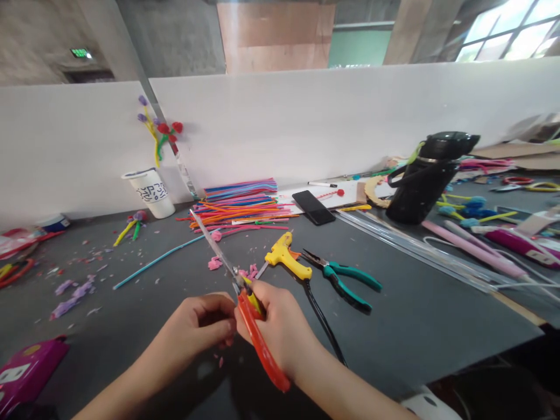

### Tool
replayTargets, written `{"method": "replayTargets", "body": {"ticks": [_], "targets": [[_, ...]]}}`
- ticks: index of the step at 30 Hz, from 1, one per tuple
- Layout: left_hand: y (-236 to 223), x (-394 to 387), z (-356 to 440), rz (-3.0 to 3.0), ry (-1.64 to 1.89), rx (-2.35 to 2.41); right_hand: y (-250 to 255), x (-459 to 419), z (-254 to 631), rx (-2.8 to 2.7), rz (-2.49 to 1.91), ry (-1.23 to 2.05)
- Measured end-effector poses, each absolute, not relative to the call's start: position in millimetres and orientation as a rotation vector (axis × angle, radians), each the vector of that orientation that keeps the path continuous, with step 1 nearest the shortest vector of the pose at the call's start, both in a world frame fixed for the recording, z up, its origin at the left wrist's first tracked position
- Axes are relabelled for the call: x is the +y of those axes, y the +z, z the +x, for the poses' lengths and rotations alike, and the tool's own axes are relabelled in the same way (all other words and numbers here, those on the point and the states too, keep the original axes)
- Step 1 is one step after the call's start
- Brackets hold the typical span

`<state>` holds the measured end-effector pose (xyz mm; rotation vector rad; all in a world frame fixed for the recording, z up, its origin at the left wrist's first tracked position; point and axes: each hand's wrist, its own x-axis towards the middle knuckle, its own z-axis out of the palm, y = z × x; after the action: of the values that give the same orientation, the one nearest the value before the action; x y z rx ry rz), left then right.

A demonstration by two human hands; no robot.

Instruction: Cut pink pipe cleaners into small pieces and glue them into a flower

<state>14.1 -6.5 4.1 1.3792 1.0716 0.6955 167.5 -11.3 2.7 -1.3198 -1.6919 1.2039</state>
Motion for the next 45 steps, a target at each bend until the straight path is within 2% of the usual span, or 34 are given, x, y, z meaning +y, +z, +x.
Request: {"method": "replayTargets", "body": {"ticks": [10, 19, 31, 45], "targets": [[13, -1, 1, 1.17, 1.284, 0.965, -3, -15, 184, -2.072, -1.466, 0.577], [14, -3, -2, 1.07, 1.401, 0.885, -14, -21, 189, -2.289, -1.474, 0.212], [14, -3, -2, 1.053, 1.432, 0.885, -15, -20, 188, -2.309, -1.408, 0.048], [14, -1, -4, 1.091, 1.415, 0.891, -14, -19, 185, -2.318, -1.427, 0.061]]}}
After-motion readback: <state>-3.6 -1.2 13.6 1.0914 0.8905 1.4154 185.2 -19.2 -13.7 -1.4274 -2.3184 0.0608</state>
